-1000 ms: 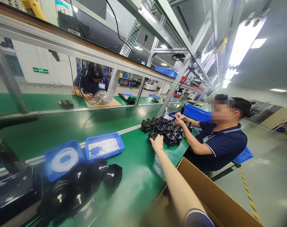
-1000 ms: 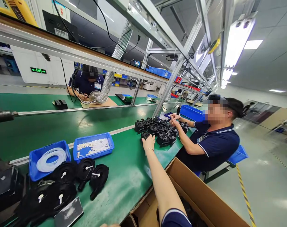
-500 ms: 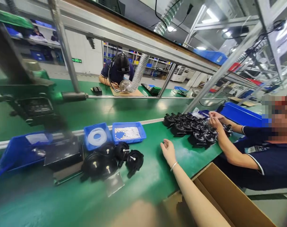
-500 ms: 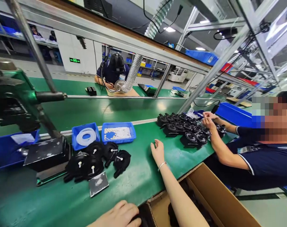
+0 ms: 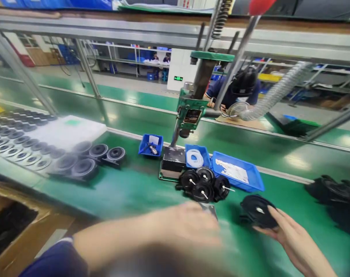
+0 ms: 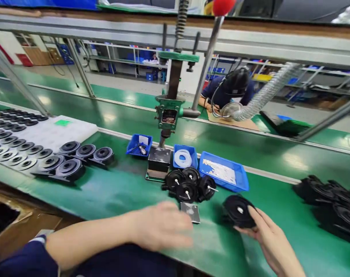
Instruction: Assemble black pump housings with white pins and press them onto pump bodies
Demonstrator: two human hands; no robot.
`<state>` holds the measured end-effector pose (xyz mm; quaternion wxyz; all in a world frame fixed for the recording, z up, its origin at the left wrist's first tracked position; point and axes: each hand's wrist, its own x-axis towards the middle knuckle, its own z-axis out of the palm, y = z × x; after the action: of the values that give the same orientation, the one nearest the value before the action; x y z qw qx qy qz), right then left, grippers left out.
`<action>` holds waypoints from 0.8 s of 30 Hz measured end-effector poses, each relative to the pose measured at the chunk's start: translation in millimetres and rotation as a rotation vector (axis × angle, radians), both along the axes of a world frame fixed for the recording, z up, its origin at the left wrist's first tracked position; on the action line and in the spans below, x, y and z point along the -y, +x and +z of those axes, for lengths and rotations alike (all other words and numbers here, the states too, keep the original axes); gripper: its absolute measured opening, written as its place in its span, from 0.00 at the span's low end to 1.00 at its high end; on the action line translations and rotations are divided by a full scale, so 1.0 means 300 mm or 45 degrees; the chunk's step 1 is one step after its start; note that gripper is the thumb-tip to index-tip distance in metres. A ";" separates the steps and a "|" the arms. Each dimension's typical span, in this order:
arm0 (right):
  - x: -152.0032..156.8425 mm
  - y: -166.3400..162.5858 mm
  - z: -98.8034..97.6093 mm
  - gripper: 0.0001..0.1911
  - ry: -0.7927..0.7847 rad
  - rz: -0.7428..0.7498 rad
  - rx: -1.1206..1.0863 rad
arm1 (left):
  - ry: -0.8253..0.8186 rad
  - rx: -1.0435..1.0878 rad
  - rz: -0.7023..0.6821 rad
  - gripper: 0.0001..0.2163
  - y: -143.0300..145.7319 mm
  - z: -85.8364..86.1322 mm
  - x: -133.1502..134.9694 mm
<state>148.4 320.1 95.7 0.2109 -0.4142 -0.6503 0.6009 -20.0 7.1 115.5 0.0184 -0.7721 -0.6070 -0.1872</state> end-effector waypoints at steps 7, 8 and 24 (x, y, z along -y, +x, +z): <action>0.169 0.012 0.122 0.20 -0.433 -0.133 -0.318 | -0.361 -0.207 1.383 0.52 -0.644 0.015 0.461; 0.198 -0.007 0.128 0.19 -0.500 -0.131 -0.366 | -0.406 -0.193 1.385 0.52 -0.701 0.003 0.499; 0.601 -0.258 0.040 0.13 -1.427 0.274 -0.720 | -0.282 0.027 0.956 0.52 -0.346 -0.078 0.368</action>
<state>71.1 139.8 107.9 0.0641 -0.2194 -0.1942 0.9540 -123.9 -103.4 92.2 -0.0041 -0.4915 -0.8640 -0.1088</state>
